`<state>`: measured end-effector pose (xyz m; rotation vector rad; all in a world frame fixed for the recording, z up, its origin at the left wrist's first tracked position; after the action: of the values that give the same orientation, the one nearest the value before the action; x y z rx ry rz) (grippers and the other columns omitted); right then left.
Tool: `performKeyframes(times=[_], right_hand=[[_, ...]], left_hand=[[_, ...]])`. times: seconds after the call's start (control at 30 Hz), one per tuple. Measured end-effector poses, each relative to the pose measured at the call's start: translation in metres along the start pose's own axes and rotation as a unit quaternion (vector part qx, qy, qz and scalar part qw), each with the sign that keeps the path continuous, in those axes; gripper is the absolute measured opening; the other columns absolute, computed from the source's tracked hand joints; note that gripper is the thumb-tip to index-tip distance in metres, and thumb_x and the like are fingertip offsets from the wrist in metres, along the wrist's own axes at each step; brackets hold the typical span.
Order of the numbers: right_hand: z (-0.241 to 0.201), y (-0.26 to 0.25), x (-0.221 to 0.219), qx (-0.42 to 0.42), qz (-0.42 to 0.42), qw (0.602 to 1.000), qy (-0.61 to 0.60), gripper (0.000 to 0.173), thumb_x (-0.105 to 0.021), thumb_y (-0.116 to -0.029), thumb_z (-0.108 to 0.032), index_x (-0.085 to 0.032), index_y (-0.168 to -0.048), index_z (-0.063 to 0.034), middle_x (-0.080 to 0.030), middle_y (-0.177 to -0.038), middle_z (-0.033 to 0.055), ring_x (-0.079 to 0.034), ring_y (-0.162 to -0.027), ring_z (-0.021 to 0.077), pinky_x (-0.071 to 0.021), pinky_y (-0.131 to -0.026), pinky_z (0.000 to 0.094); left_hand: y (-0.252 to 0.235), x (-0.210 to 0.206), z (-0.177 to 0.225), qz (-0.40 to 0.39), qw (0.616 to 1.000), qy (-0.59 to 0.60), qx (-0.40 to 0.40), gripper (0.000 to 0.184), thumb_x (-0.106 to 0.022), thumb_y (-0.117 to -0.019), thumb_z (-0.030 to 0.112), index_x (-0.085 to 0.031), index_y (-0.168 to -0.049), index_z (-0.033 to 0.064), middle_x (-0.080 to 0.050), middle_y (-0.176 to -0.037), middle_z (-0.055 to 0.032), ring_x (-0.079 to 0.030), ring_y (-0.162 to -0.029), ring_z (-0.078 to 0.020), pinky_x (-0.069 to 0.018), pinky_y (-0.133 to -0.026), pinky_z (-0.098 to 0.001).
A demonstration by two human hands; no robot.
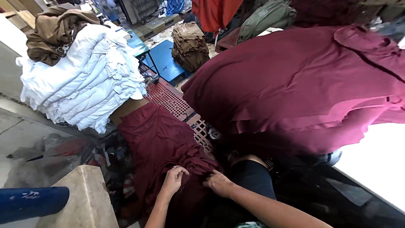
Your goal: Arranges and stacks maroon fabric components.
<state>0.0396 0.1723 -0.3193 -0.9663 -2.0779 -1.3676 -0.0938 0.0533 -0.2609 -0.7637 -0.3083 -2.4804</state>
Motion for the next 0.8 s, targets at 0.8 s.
performKeyframes(times=[0.8], right_hand=[[0.001, 0.005, -0.002, -0.054, -0.038, 0.997, -0.051, 0.031, -0.055, -0.1017, -0.006, -0.062, -0.132, -0.0002, -0.062, -0.133, 0.0255, -0.056, -0.127, 0.0445, -0.0323, -0.113, 0.0618]], left_hand=[[-0.021, 0.045, 0.002, 0.086, 0.994, -0.062, 0.022, 0.031, -0.047, -0.0979, -0.005, -0.077, -0.096, 0.0028, -0.075, -0.102, -0.0099, -0.070, -0.101, -0.0200, -0.0536, -0.097, -0.0377]])
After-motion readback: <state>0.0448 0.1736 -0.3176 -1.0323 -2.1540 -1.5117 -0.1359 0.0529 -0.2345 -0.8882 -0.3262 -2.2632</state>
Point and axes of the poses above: each hand's wrist, its own y-axis away from the middle knuckle, its own x-axis out of the back of the hand, z = x × y, the point moved 7 cm from there along -y, towards the middle knuckle
